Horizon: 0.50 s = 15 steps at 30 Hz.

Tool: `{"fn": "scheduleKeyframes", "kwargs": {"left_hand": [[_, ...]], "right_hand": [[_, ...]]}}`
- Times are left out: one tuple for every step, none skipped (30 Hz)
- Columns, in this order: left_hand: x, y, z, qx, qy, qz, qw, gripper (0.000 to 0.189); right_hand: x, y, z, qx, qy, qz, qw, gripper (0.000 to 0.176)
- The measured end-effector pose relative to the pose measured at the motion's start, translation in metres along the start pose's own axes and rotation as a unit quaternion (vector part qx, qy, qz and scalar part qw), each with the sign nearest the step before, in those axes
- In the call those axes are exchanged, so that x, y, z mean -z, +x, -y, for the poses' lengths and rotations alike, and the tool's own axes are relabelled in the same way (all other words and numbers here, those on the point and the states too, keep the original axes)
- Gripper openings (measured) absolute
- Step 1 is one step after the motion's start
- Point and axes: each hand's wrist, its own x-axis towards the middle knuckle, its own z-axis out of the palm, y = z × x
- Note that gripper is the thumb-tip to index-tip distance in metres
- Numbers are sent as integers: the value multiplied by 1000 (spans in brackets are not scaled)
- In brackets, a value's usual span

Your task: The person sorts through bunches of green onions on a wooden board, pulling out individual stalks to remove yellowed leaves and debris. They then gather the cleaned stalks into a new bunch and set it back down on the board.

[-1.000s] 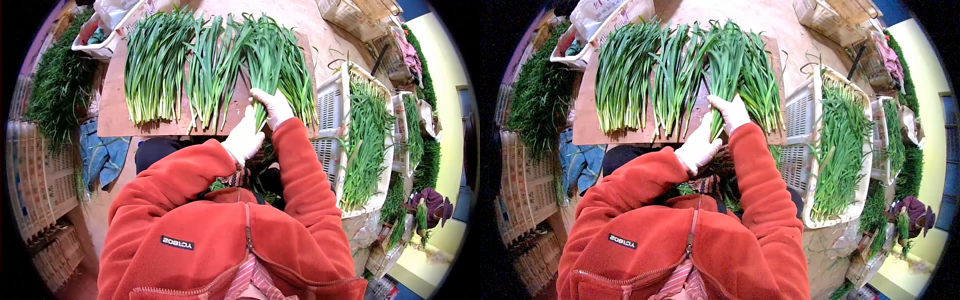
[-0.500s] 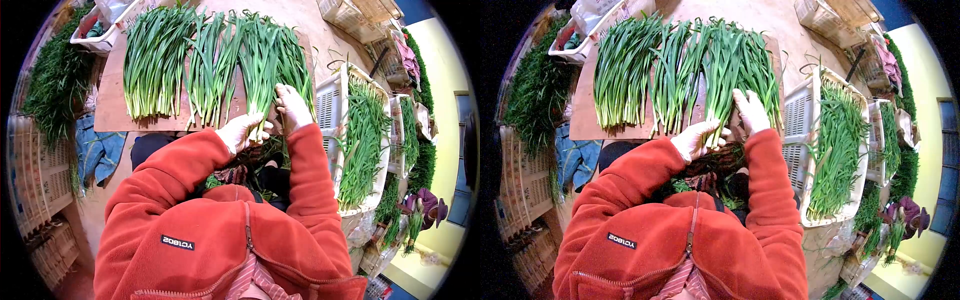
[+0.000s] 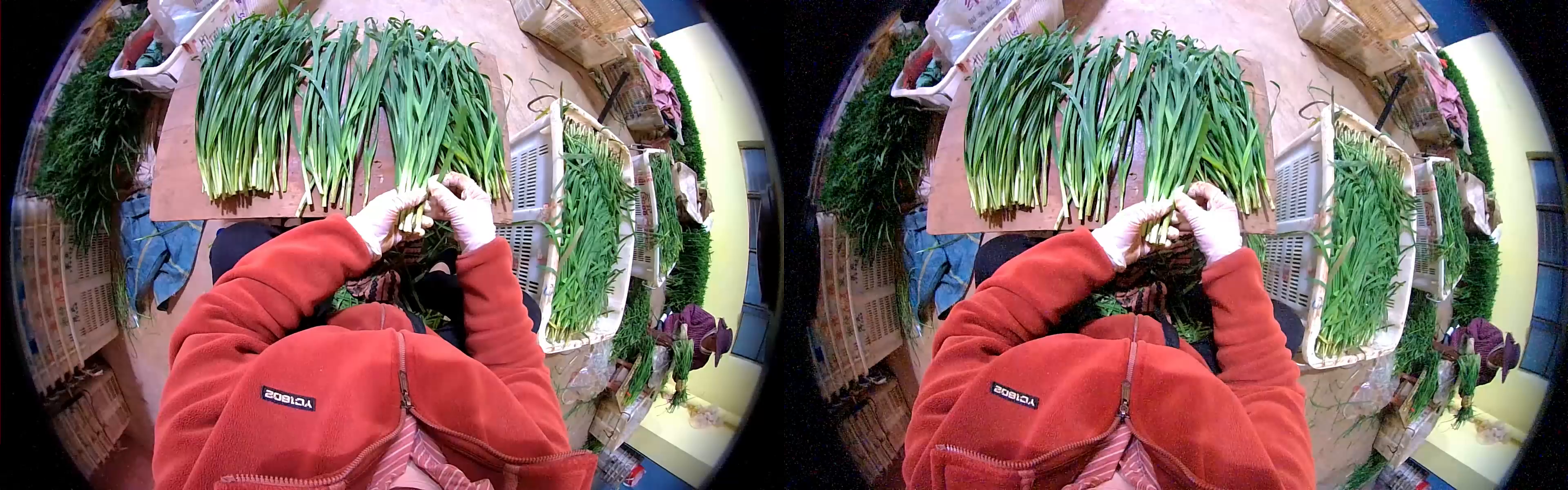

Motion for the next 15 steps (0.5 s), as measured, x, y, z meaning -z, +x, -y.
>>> {"fn": "scheduleKeyframes", "kwargs": {"left_hand": [[-1, 0, 0, 2, -19, -6, 1000, 24], [0, 0, 1, -6, -24, -10, 1000, 26], [1, 0, 0, -7, -25, -11, 1000, 26], [1, 0, -1, -6, -26, 13, 1000, 26], [0, 0, -3, -6, -28, 37, 999, 26], [-4, -3, -7, -3, -19, 43, 999, 22], [-6, -2, -6, -4, -20, 43, 999, 22], [-7, 0, -6, -7, -19, 13, 1000, 20], [-7, 1, -5, -11, -20, -17, 1000, 19], [6, 5, -4, -20, -2, 30, 999, 14], [2, 2, -6, -34, 13, 6, 999, 12], [0, 2, -5, -30, 12, -29, 999, 14], [-3, 2, -4, -28, 11, -64, 997, 15], [-8, -1, -8, -21, 36, -101, 994, 18], [-4, 0, -7, -30, 54, -107, 992, 20]], "right_hand": [[-3, -5, 3, 0, 0, 0, 1000, 15], [-5, -9, 6, 24, -10, 0, 1000, 15], [-6, -13, 6, 47, -21, 0, 999, 15], [-4, -17, 5, 67, -62, 0, 996, 15], [-5, -22, 3, 67, -63, 2, 996, 15], [-7, -27, 2, 105, -79, 10, 991, 15], [-8, -33, 1, 143, -94, 17, 985, 16], [-11, -40, 6, 175, -141, 16, 974, 17], [-11, -48, 11, 150, -113, 61, 980, 17], [-11, -56, 15, 155, -127, 76, 977, 16], [-10, -63, 20, 161, -141, 92, 973, 15], [-7, -73, 29, 114, -81, 120, 983, 13], [-4, -85, 42, 35, -88, 101, 990, 13], [5, -92, 47, 28, -53, 129, 990, 14], [14, -96, 51, 19, -19, 156, 987, 14]]}}
